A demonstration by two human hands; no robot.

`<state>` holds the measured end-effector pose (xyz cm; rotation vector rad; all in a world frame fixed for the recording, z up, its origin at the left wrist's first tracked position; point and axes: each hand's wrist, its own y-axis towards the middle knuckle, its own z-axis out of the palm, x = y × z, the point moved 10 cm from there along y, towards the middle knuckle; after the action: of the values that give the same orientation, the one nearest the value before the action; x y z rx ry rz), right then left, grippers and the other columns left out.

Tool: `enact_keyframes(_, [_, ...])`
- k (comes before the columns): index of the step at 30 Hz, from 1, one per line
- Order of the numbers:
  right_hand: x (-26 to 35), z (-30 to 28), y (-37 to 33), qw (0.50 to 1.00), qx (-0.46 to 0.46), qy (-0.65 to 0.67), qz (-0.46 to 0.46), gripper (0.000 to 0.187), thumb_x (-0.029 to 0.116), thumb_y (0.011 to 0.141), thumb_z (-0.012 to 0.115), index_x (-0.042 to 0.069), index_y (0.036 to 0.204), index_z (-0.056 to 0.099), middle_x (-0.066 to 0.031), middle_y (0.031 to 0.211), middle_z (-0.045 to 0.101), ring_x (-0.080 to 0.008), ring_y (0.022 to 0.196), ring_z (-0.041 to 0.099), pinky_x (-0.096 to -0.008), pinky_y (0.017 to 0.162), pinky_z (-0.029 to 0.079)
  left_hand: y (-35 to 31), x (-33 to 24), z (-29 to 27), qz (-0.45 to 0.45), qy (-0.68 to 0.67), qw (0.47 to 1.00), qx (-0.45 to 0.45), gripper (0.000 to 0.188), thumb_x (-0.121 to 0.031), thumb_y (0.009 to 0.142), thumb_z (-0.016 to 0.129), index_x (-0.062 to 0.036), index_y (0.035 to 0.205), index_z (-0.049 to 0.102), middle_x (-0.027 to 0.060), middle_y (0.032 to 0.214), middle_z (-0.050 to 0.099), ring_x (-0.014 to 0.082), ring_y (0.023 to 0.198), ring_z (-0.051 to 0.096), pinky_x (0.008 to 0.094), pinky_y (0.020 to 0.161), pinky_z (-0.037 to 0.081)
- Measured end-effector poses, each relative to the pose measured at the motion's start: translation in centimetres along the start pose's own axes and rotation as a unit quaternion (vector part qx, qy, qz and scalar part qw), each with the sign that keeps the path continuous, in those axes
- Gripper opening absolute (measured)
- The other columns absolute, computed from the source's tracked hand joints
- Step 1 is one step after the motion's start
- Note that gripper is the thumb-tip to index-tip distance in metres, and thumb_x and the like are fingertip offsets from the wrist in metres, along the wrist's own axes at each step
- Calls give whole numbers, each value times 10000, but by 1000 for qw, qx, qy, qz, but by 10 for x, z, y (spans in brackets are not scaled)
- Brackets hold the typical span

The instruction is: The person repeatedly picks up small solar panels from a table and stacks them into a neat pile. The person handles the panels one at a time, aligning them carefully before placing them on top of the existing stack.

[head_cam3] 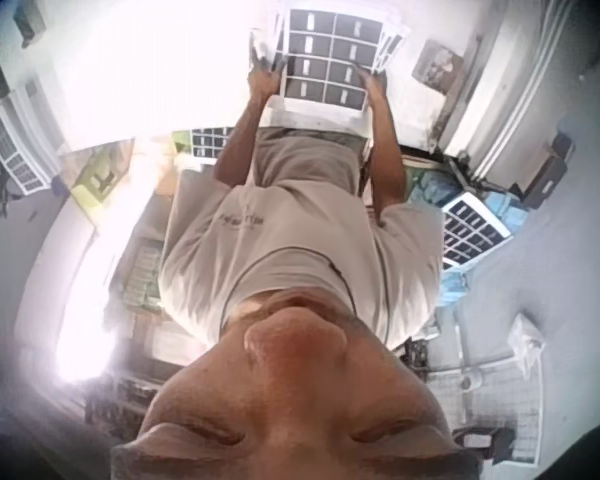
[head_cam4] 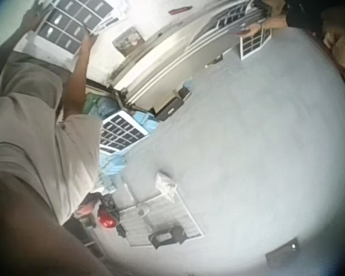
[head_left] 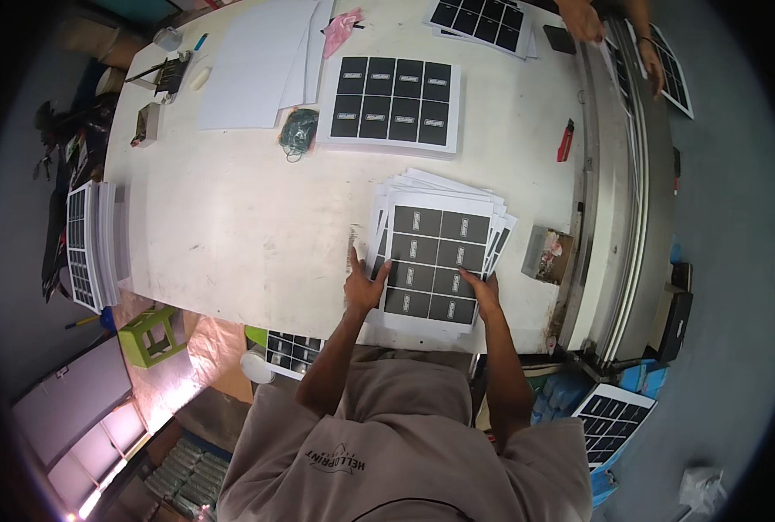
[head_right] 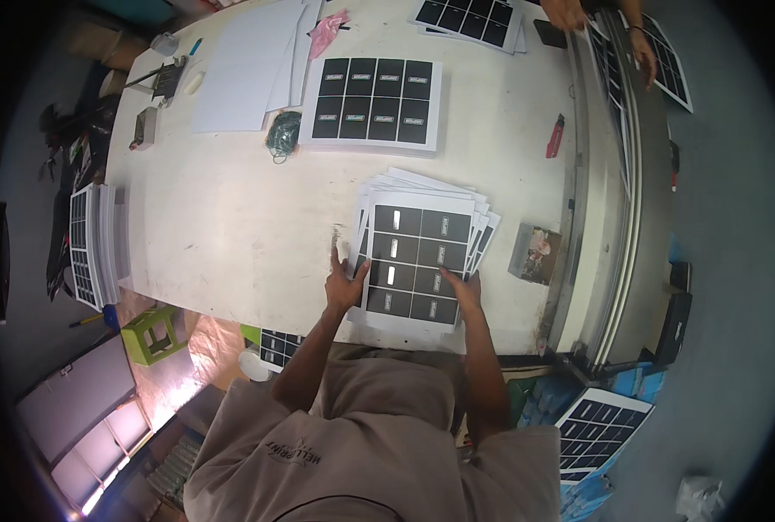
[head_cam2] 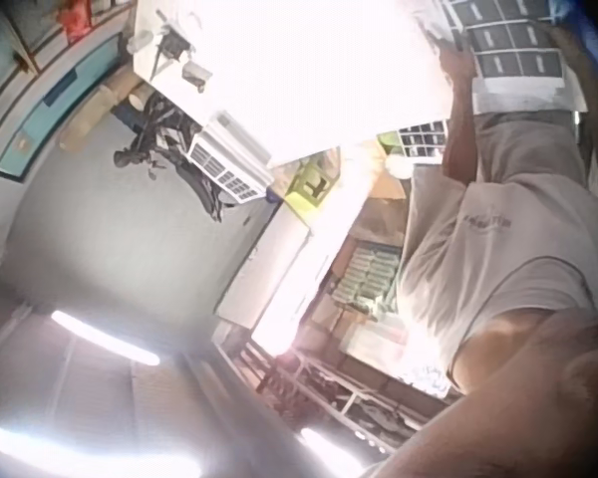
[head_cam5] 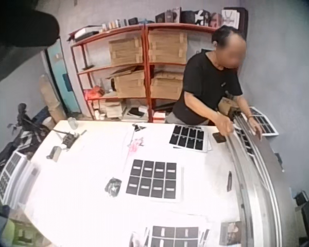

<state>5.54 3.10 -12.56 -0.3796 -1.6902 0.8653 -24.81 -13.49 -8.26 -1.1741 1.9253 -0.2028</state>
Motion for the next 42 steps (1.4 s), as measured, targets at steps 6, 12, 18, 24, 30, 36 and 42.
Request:
enact_keyframes(6, [-7, 10, -7, 999, -8, 52, 9, 821, 297, 741, 851, -40, 1358, 427, -195, 1266, 592, -307, 1188, 584, -418, 993, 494, 10, 3, -9, 42, -9, 999, 5, 1069, -615, 842, 679, 46, 1522, 186, 330, 1194, 634, 458, 1078, 649, 469, 944, 512])
enact_keyframes(12, [-13, 35, -40, 982, 11, 173, 75, 667, 226, 787, 819, -48, 1325, 534, -174, 1248, 610, -290, 1163, 598, -428, 971, 515, 18, 12, -25, 60, 12, 998, -1, 1061, -616, 835, 681, 35, 1522, 202, 332, 1179, 639, 451, 1066, 657, 474, 928, 523])
enact_keyframes(18, [-22, 62, -58, 969, 67, 225, 70, 565, 141, 779, 813, -55, 1259, 587, -157, 1147, 669, -266, 1025, 665, -409, 905, 552, 21, 14, -44, 91, 25, 993, -76, 1105, -601, 819, 714, 8, 1545, 146, 331, 1200, 612, 453, 1116, 619, 502, 955, 487])
enact_keyframes(24, [-25, 87, -66, 969, 86, 224, 51, 579, 7, 712, 837, -63, 1226, 580, -164, 1113, 682, -266, 1016, 672, -426, 899, 559, 40, 23, -56, 78, 28, 996, -43, 1141, -610, 781, 751, -3, 1547, 163, 297, 1242, 594, 427, 1064, 646, 492, 907, 516])
enact_keyframes(30, [40, 103, -125, 968, 106, 210, -85, 565, -78, 711, 784, -16, 1237, 589, -119, 1113, 688, -222, 1013, 669, -362, 935, 532, 63, 34, -77, 101, -123, 981, 109, 1136, -391, 767, 848, 2, 1557, 132, 295, 1333, 539, 355, 1150, 617, 440, 992, 490])
enact_keyframes(36, [27, 109, -169, 935, 172, 293, -105, 526, -91, 706, 717, -1, 1214, 620, -102, 1093, 694, -209, 1000, 673, -346, 906, 532, 34, -12, -105, 66, -324, 854, 402, 1003, -23, 689, 810, -23, 1530, 264, 141, 1396, 523, 269, 1291, 505, 402, 1114, 377])
enact_keyframes(42, [-25, 123, -180, 897, 176, 388, -120, 533, -124, 733, 660, -4, 1250, 610, -123, 1165, 686, -248, 1062, 668, -380, 946, 532, -18, -89, -147, 236, -175, 893, 340, 1171, 23, 551, 895, -34, 1537, 264, 145, 1427, 498, 278, 1339, 461, 388, 1147, 342])
